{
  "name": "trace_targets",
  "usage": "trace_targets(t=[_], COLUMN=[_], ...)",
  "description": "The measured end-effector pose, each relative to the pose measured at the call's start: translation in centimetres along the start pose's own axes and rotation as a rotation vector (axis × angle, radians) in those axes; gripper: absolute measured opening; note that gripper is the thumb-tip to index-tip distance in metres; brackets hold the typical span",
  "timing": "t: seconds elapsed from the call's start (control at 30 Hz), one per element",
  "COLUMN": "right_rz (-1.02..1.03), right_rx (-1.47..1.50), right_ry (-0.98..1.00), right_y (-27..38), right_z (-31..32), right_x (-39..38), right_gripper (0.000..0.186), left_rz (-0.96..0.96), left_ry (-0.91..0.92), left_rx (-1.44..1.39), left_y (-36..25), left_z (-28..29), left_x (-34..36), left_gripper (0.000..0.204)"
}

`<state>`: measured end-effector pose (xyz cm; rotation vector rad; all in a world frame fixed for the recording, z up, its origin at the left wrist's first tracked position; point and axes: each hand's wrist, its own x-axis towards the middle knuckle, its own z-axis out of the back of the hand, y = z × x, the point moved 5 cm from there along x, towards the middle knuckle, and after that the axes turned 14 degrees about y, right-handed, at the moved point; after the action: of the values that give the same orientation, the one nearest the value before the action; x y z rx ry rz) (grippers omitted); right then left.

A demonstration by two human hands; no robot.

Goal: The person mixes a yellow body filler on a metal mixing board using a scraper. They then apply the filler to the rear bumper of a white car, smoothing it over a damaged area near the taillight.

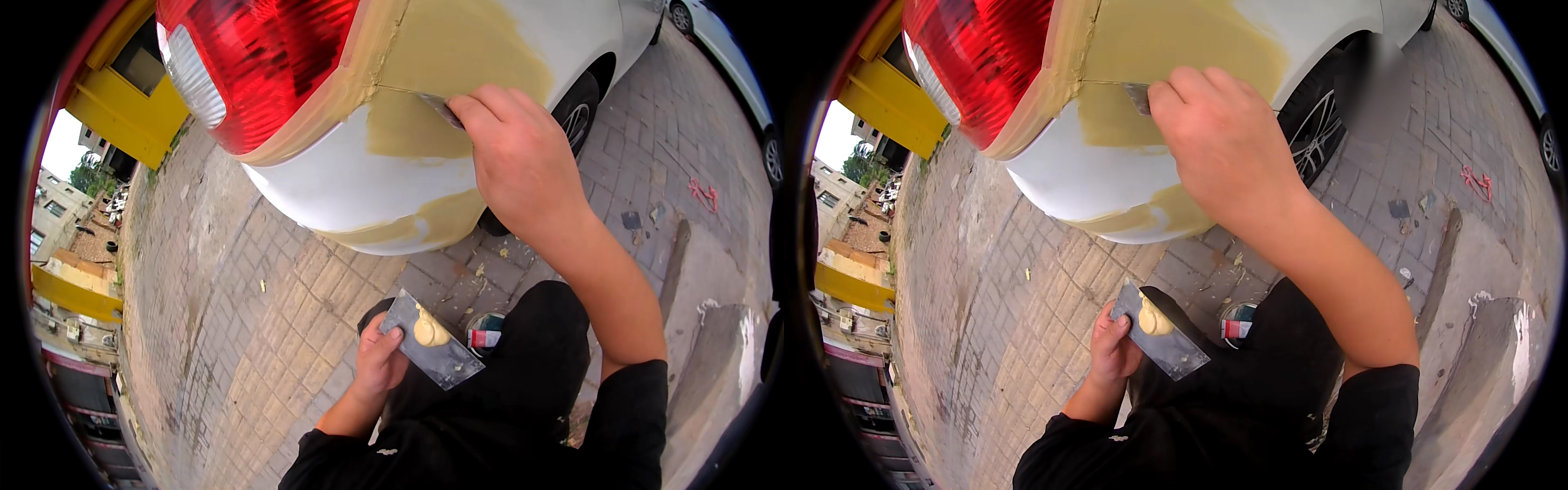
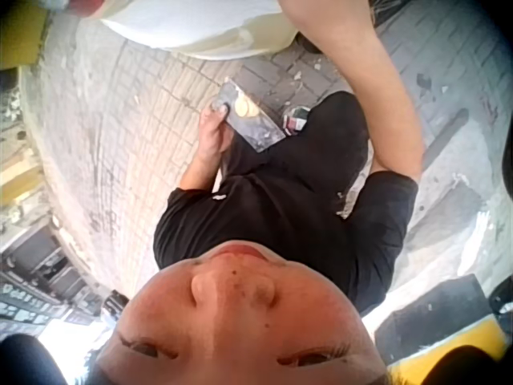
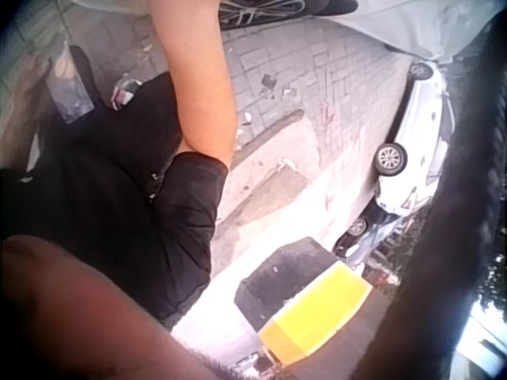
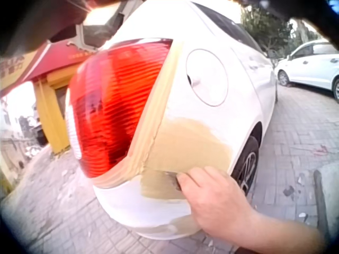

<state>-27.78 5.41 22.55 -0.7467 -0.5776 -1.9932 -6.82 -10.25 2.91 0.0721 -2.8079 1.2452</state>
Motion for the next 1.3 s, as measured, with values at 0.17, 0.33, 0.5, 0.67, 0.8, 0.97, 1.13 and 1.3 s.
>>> trace_targets(t=[0.17, 0.33, 0.5, 0.67, 0.8, 0.97, 1.13, 1.3], right_rz=[-0.013, -0.009, -0.031, -0.052, -0.034, -0.058, -0.113, -0.112], right_rx=[0.009, 0.002, -0.018, -0.025, -0.014, -0.053, -0.07, -0.115], right_ry=[-0.001, 0.007, 0.05, 0.038, 0.078, 0.066, 0.113, 0.15], right_y=[-0.1, -0.5, -1.0, -2.7, -2.7, -4.5, -5.8, -6.9], right_z=[0.1, 0.2, 0.3, -0.1, -0.2, -0.2, -0.7, -0.9], right_x=[-0.2, -0.5, -0.9, -2.6, -2.7, -3.7, -5.3, -6.2], right_gripper=[0.021, 0.02, 0.021, 0.023, 0.024, 0.026, 0.029, 0.029], left_rz=[-0.022, -0.021, -0.024, -0.004, 0.007, -0.029, 0.01, -0.007], left_ry=[-0.004, -0.009, -0.017, -0.008, 0.004, 0.017, -0.013, 0.034], left_rx=[-0.004, 0.015, 0.012, 0.015, 0.036, 0.042, 0.043, 0.047], left_y=[-0.2, -0.4, -0.7, -0.5, -0.5, -0.7, -0.3, -0.4], left_z=[-0.2, 0.2, 0.2, 0.2, -0.2, -0.8, -0.3, -0.7], left_x=[0.0, -0.2, -0.3, -0.1, 0.0, 0.3, 0.2, 0.4], left_gripper=[0.027, 0.028, 0.029, 0.03, 0.033, 0.034, 0.033, 0.034])
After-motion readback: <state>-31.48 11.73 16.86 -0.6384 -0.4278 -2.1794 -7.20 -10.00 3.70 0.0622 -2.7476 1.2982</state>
